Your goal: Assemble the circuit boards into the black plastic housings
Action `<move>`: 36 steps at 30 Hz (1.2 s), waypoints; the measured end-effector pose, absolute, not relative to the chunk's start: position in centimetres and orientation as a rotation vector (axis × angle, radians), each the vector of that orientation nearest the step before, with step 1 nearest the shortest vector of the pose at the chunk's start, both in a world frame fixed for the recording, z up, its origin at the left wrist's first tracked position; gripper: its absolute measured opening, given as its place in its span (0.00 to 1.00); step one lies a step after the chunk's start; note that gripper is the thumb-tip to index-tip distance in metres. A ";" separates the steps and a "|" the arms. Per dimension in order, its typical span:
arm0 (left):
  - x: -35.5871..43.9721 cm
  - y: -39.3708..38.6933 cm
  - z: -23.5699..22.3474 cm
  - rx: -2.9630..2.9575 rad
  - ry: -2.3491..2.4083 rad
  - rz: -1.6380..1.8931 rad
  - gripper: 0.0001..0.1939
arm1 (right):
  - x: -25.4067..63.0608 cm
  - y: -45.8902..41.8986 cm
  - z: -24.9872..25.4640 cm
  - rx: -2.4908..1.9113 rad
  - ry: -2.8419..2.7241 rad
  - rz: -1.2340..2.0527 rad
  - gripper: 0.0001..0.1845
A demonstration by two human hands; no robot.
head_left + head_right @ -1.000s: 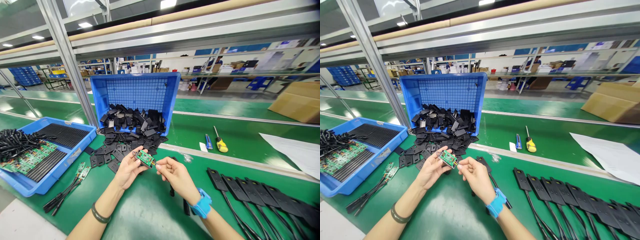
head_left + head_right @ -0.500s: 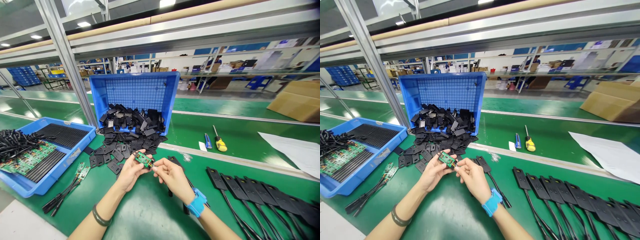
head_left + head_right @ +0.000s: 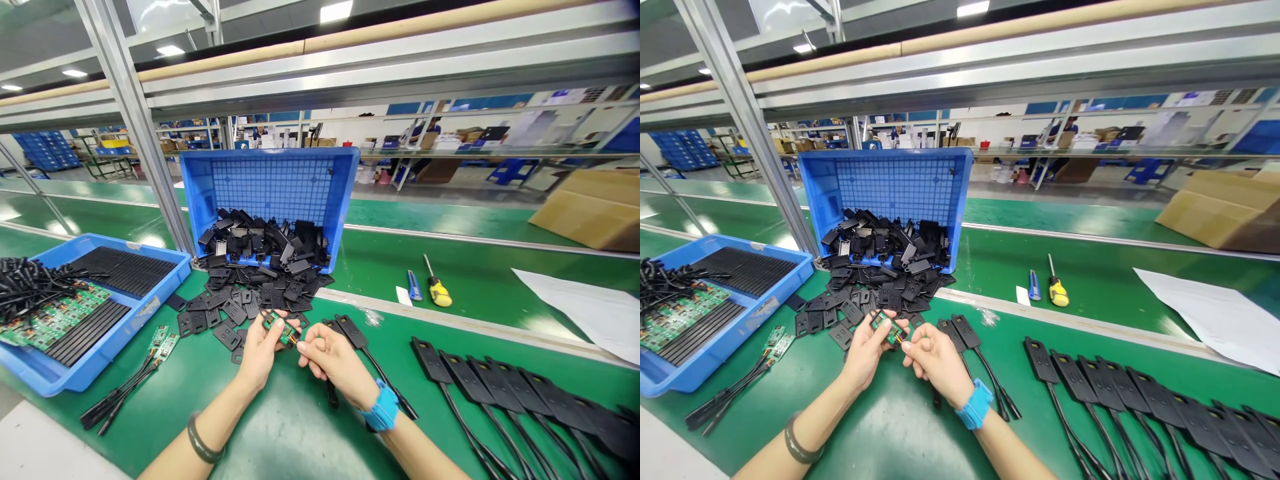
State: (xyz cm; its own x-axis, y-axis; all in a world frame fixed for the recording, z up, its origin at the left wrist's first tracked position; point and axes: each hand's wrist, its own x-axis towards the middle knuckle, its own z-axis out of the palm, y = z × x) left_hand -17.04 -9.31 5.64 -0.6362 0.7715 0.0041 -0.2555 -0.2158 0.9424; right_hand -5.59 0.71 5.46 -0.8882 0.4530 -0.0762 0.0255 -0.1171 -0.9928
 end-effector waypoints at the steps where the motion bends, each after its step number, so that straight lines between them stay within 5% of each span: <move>1: -17.1 -9.3 5.6 0.653 1.374 1.927 0.17 | -5.7 0.7 5.3 -0.550 -1.878 2.066 0.21; 11: -16.6 -9.5 5.7 0.778 1.437 1.965 0.15 | -5.7 -0.1 4.9 -0.584 -2.112 1.602 0.17; 21: -16.4 -9.6 5.8 0.637 1.273 1.968 0.17 | -6.2 0.6 4.1 -0.559 -2.022 1.978 0.19; 27: -16.3 -9.5 5.7 0.676 1.343 1.994 0.16 | -6.3 0.1 4.1 -0.623 -2.024 1.708 0.17; 36: -15.7 -9.7 5.6 0.828 1.533 2.032 0.12 | -6.6 0.3 3.5 -0.659 -2.009 1.813 0.18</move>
State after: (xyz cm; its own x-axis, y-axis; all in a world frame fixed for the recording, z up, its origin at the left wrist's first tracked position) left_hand -15.68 -9.70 5.59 -0.7125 0.6762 0.1875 -0.0053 -0.2723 0.9622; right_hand -6.57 0.30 3.55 -0.8286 0.5578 -0.0468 0.1035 0.0705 -0.9921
